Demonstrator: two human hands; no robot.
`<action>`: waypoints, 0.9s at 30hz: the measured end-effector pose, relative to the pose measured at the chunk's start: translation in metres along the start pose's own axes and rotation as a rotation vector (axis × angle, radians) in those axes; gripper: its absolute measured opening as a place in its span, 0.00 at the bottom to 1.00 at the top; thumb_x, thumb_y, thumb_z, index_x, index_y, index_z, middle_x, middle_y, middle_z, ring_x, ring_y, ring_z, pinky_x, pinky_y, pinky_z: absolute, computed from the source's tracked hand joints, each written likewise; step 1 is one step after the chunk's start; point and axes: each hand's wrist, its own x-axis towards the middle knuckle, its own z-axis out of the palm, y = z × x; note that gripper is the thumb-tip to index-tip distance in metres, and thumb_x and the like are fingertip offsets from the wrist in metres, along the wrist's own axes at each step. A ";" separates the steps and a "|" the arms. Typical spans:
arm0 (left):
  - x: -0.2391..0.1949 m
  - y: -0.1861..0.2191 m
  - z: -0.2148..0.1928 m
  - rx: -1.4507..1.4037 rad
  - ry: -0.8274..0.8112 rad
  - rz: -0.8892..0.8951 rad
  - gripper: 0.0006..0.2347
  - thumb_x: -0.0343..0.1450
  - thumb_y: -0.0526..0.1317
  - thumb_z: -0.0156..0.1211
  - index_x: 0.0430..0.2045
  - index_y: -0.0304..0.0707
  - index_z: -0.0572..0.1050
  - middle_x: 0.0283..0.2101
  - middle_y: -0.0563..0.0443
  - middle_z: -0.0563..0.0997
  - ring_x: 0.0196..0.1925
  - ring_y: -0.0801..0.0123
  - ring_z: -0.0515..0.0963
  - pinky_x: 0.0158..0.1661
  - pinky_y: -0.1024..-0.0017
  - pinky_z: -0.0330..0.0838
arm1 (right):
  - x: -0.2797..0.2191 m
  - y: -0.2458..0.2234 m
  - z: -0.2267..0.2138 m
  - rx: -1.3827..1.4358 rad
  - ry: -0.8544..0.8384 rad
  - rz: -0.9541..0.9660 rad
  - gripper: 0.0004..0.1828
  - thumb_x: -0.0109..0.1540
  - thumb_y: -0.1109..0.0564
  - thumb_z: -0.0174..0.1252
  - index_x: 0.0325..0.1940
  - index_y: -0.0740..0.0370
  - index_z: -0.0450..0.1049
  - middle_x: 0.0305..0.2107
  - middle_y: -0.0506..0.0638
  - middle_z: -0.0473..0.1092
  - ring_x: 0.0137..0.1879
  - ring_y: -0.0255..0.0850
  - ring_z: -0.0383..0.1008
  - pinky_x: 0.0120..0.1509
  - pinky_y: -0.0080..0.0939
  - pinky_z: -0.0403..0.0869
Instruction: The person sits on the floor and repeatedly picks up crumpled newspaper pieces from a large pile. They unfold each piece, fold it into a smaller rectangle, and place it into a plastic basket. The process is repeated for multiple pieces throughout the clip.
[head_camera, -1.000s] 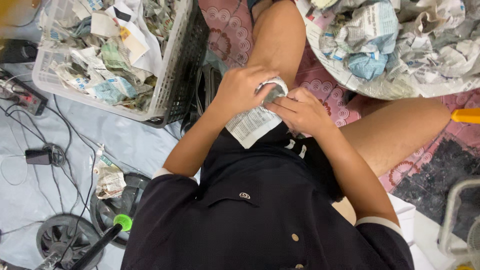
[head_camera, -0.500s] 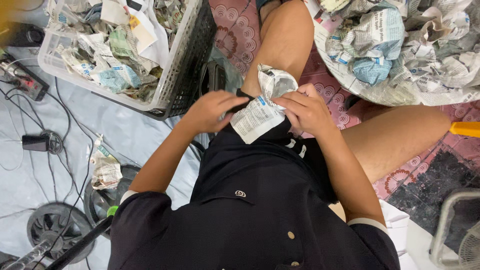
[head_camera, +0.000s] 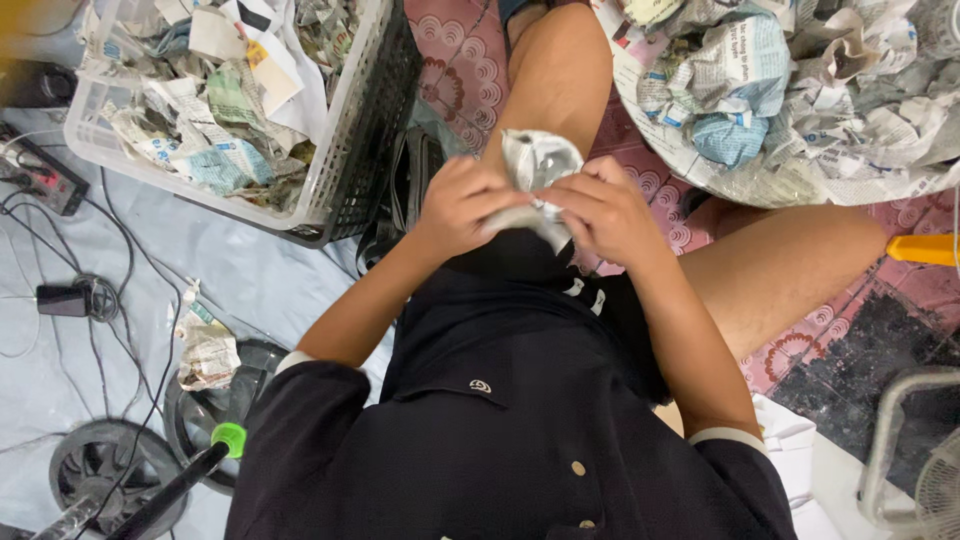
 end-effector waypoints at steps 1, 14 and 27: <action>0.009 0.002 0.006 0.014 0.037 -0.050 0.09 0.63 0.37 0.73 0.36 0.45 0.85 0.31 0.56 0.75 0.34 0.63 0.73 0.35 0.65 0.64 | 0.001 0.001 0.004 -0.004 0.001 0.004 0.21 0.52 0.65 0.69 0.49 0.61 0.79 0.42 0.52 0.75 0.49 0.53 0.72 0.54 0.48 0.72; 0.042 0.001 0.017 -0.110 -0.066 -0.566 0.09 0.62 0.30 0.68 0.34 0.39 0.82 0.29 0.47 0.72 0.31 0.62 0.77 0.33 0.67 0.71 | -0.009 -0.005 0.003 0.007 0.113 -0.075 0.29 0.55 0.56 0.70 0.57 0.66 0.71 0.54 0.61 0.69 0.60 0.59 0.69 0.62 0.55 0.69; 0.050 0.008 0.008 -0.098 -0.083 -0.534 0.11 0.64 0.30 0.70 0.35 0.38 0.74 0.32 0.48 0.71 0.34 0.58 0.74 0.37 0.65 0.69 | 0.014 0.002 -0.015 -0.346 -0.045 -0.259 0.14 0.61 0.56 0.59 0.51 0.53 0.78 0.48 0.43 0.74 0.63 0.38 0.70 0.71 0.46 0.67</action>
